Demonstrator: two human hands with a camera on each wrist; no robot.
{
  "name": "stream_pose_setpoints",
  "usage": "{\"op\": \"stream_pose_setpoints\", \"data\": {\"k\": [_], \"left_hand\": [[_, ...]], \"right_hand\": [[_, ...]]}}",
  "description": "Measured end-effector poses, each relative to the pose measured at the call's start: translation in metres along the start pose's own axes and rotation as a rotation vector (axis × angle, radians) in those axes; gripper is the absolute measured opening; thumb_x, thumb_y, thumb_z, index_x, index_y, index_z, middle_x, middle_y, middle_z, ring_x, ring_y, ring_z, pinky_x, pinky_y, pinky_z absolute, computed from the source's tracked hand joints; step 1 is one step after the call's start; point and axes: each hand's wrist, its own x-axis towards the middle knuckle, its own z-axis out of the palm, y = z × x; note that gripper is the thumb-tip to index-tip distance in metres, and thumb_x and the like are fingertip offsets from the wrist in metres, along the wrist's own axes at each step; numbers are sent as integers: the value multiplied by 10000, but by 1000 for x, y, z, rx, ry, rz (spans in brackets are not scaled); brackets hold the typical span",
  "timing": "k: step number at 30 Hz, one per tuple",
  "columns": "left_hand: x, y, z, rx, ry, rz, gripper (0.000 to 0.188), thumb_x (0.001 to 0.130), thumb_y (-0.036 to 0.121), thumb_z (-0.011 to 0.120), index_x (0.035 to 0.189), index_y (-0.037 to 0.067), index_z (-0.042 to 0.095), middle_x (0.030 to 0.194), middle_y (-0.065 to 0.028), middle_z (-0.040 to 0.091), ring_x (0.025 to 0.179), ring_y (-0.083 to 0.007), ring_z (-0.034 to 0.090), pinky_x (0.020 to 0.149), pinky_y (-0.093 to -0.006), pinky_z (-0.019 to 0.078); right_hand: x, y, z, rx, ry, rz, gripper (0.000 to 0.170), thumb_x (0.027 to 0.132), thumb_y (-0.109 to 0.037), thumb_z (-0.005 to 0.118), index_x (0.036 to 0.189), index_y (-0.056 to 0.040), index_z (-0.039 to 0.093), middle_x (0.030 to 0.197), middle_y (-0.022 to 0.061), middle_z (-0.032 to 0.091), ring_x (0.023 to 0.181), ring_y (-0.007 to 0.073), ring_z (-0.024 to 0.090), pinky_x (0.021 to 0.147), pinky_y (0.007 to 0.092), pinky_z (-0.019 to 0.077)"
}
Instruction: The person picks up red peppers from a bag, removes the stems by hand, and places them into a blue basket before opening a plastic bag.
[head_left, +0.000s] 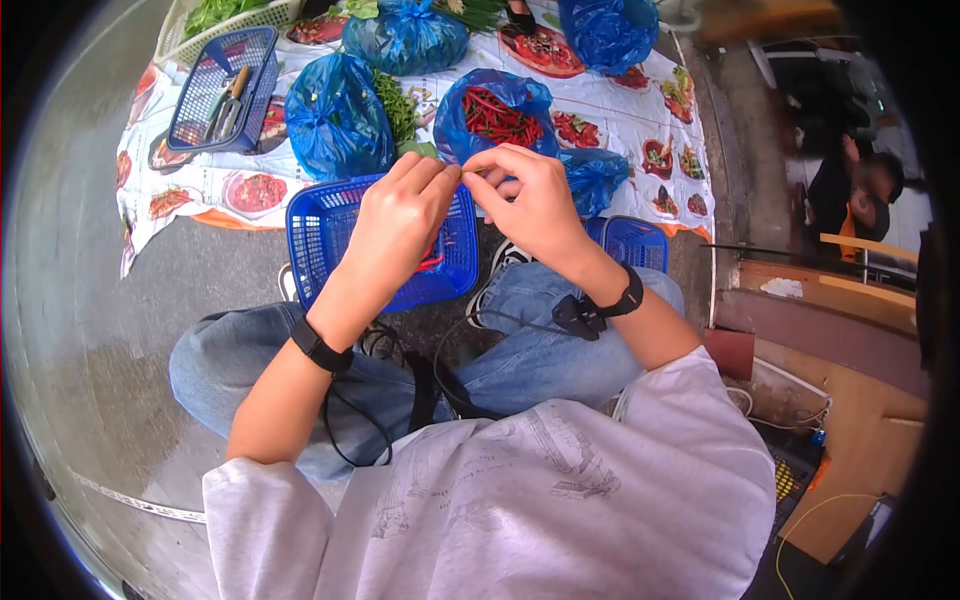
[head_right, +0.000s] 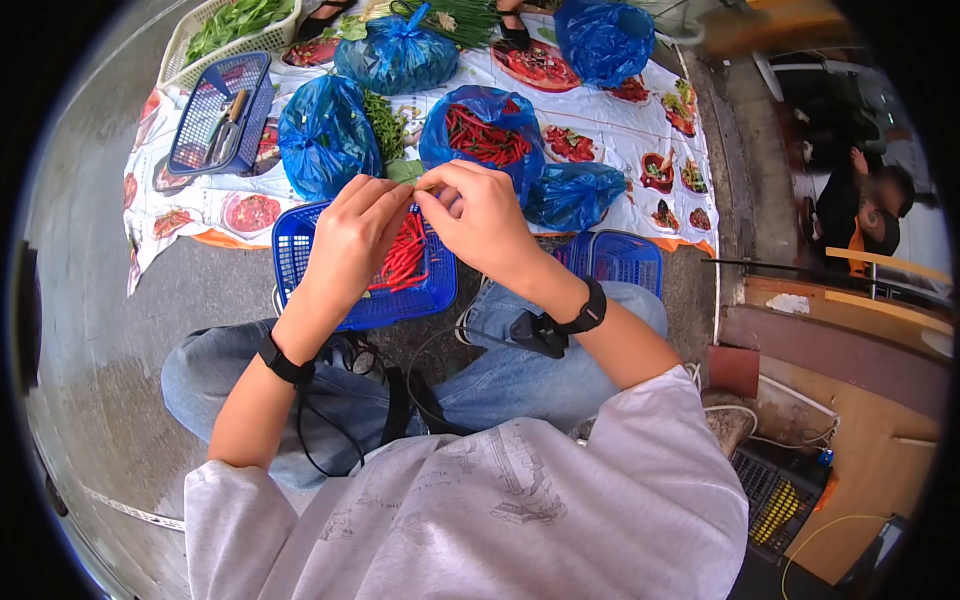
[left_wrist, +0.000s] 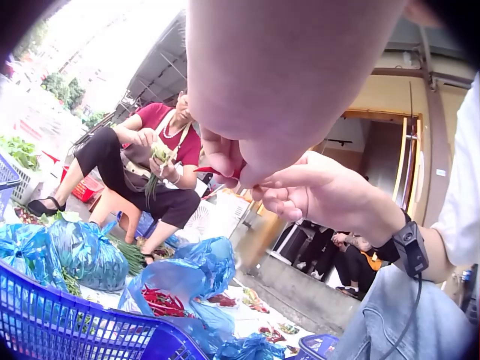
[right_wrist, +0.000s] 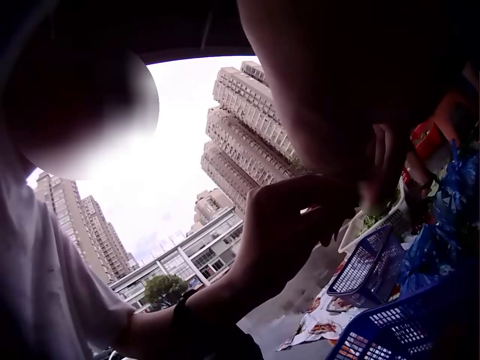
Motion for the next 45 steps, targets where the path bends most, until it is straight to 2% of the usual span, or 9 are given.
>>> {"op": "stream_pose_setpoints", "data": {"k": [7, 22, 24, 31, 33, 34, 37, 42, 45], "left_hand": [[1, 0, -3, 34, -28, 48, 232, 763, -27, 737, 989, -26, 683, 914, -119, 665, 793, -282, 627, 688, -369, 534], [11, 6, -9, -349, 205, -112, 114, 807, -14, 753, 917, -7, 724, 884, -108, 714, 784, -235, 680, 694, -318, 538], [10, 5, -12, -476, 178, -346, 105, 844, 7, 749, 948, 5, 745, 921, -83, 733, 758, -144, 661, 708, -269, 522], [3, -29, -2, -879, 310, -813, 163, 944, 111, 700, 1038, -21, 682, 899, -69, 705, 819, -124, 665, 747, -254, 538], [-1, -42, 2, -949, 373, -878, 160, 941, 106, 704, 1038, -19, 682, 905, -69, 706, 831, -127, 668, 763, -257, 539], [-5, -47, 4, -1025, 395, -924, 167, 936, 116, 711, 1041, -12, 687, 919, -69, 711, 849, -129, 671, 779, -262, 537], [-9, -53, 5, -1017, 353, -1006, 186, 930, 141, 723, 1050, 1, 696, 951, -68, 720, 877, -131, 676, 802, -274, 534], [-6, -49, 6, -489, 331, -1025, 398, 904, 223, 754, 1219, 14, 630, 1098, -85, 691, 962, -129, 633, 804, -276, 500], [-2, -65, -7, -667, 434, -1080, 431, 909, 232, 737, 1258, 19, 600, 1114, -103, 666, 941, -143, 627, 789, -281, 493]], "right_hand": [[0, 1, -4, 30, -38, 39, 82, 910, -10, 681, 933, 69, 678, 817, 69, 674, 649, 86, 654, 535, 229, 518], [6, 15, -18, 1026, -248, 447, 145, 957, -88, 645, 1021, 36, 685, 884, 75, 680, 725, 99, 614, 619, 227, 483], [8, 21, -17, 1261, -216, 473, 151, 962, -86, 628, 1047, 30, 675, 901, 65, 670, 754, 102, 605, 637, 218, 466], [83, 57, 19, 797, 15, 302, 235, 943, -85, 648, 1154, 20, 647, 977, 81, 686, 875, 145, 651, 794, 273, 539], [85, 54, 40, 138, 190, 224, 336, 982, -160, 628, 1283, -12, 608, 1182, 142, 641, 987, 176, 662, 881, 313, 533], [81, 50, 39, 371, -57, 215, 365, 1000, -194, 610, 1316, -13, 588, 1284, 173, 587, 1022, 182, 655, 862, 325, 547], [56, 42, 49, 551, -384, 255, 330, 1014, -164, 587, 1284, 25, 595, 1021, 126, 697, 863, 172, 684, 763, 299, 565], [50, 61, 60, 230, -227, 116, 129, 963, -68, 598, 1027, 43, 613, 840, 147, 733, 736, 170, 710, 672, 306, 563], [29, 112, 88, -180, -385, 74, 130, 873, -53, 678, 941, -6, 577, 813, 181, 693, 774, 331, 695, 692, 405, 536]]}}
